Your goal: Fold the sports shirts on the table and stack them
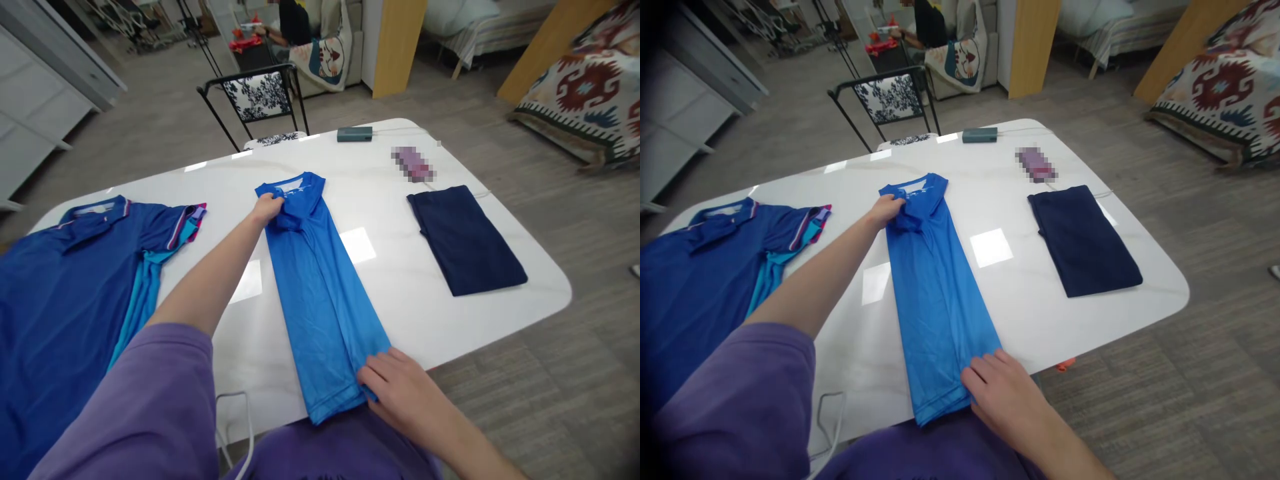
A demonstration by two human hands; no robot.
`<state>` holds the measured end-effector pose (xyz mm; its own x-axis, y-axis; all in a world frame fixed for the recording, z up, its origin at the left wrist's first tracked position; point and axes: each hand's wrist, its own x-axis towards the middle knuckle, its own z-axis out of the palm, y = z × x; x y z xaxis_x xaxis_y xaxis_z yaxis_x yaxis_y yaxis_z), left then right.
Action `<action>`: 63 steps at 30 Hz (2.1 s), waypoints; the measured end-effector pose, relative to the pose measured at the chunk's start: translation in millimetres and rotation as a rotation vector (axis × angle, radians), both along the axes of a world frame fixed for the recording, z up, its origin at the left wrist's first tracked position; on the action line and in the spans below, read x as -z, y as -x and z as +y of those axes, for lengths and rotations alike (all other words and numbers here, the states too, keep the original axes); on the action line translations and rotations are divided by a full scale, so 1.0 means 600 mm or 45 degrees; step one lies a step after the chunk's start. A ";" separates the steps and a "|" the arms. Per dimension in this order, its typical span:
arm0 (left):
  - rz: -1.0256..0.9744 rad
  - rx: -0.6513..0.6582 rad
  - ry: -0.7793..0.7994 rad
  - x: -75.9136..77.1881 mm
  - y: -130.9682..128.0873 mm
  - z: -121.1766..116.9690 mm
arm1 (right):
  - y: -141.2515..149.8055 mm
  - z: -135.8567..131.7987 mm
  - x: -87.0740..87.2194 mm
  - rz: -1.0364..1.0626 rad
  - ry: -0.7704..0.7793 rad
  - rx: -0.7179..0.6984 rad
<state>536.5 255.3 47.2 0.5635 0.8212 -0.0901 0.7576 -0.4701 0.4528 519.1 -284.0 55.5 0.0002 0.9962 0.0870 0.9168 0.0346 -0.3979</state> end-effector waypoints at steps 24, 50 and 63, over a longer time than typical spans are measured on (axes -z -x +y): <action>0.040 0.026 -0.188 0.017 -0.191 0.069 | -0.048 -0.018 0.055 0.023 0.024 0.254; -0.131 -0.142 -0.023 0.040 0.104 0.085 | -0.478 0.820 -0.028 0.027 0.148 0.154; 0.164 0.477 -0.285 0.031 0.169 -0.116 | -0.281 0.396 -0.022 -0.103 -0.025 -0.104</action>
